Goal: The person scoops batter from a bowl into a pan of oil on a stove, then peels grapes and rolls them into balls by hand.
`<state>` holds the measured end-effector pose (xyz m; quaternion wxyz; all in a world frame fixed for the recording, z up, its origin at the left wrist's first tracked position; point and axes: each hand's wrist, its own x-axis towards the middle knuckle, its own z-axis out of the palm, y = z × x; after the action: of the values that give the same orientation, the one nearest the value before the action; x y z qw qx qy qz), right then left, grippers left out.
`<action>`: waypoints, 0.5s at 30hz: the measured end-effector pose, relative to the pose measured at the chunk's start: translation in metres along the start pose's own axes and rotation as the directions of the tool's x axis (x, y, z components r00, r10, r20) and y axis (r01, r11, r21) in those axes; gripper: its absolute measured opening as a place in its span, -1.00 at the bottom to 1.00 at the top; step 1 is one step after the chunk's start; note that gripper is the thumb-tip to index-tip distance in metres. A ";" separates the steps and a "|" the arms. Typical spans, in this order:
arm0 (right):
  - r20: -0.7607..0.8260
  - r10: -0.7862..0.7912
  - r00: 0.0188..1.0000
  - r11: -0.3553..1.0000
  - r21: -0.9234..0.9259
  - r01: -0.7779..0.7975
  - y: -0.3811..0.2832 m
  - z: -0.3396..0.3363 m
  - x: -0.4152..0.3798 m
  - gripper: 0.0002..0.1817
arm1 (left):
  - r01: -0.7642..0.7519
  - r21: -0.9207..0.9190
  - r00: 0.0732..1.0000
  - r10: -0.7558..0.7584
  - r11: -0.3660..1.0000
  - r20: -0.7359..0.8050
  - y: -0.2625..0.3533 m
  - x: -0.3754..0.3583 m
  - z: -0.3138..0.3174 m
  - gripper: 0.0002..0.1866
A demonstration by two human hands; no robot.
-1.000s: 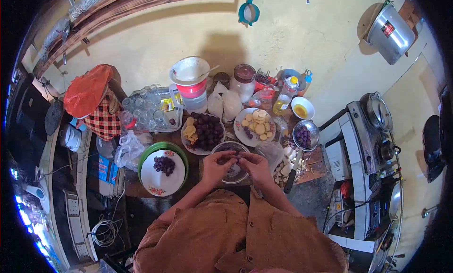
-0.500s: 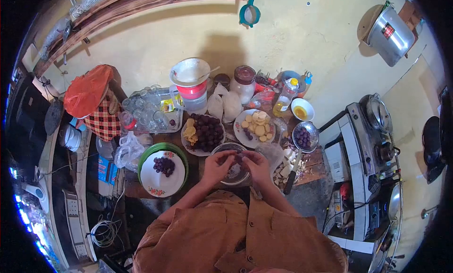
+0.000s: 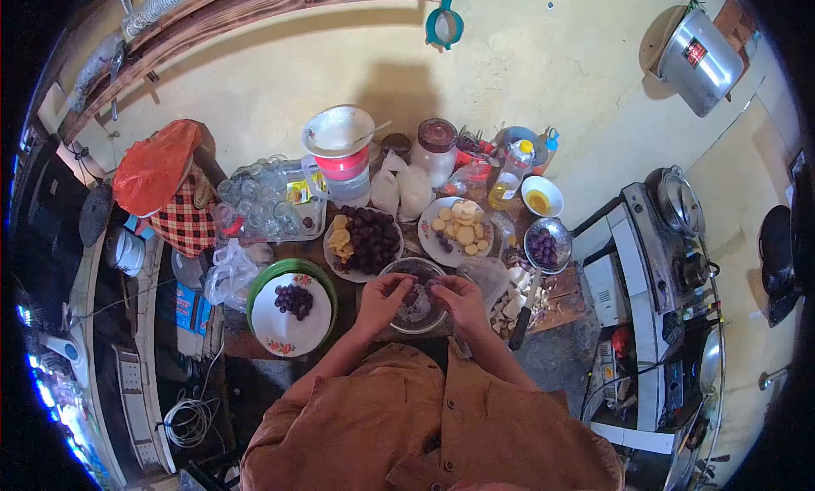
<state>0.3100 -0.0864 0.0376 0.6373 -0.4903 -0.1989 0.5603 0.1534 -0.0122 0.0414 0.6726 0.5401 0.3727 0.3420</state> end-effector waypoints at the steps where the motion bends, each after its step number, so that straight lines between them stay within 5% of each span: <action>1: -0.008 0.011 1.000 1.000 -0.009 -0.011 0.002 -0.001 0.000 -0.78 | 0.003 0.023 1.000 -0.003 1.000 0.000 0.000 0.000 0.000 -0.80; 11: 0.086 -0.063 0.994 0.983 -0.164 0.076 -0.003 0.009 -0.008 -0.77 | 0.118 -0.162 0.991 -0.104 0.980 0.089 0.003 -0.005 0.006 -0.80; 13: 0.077 -0.073 0.994 0.984 -0.158 0.084 -0.002 0.012 -0.008 -0.77 | -0.011 0.071 0.997 0.005 0.997 0.078 0.008 -0.007 0.006 -0.84; 15: 0.068 -0.084 0.994 0.984 -0.152 0.094 -0.002 0.012 -0.008 -0.77 | -0.093 0.111 0.995 0.089 0.989 0.042 0.011 -0.008 0.008 -0.86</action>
<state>0.2990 -0.0889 0.0468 0.6152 -0.5115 -0.2831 0.5290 0.1557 -0.0210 0.0542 0.6316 0.5998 0.3540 0.3407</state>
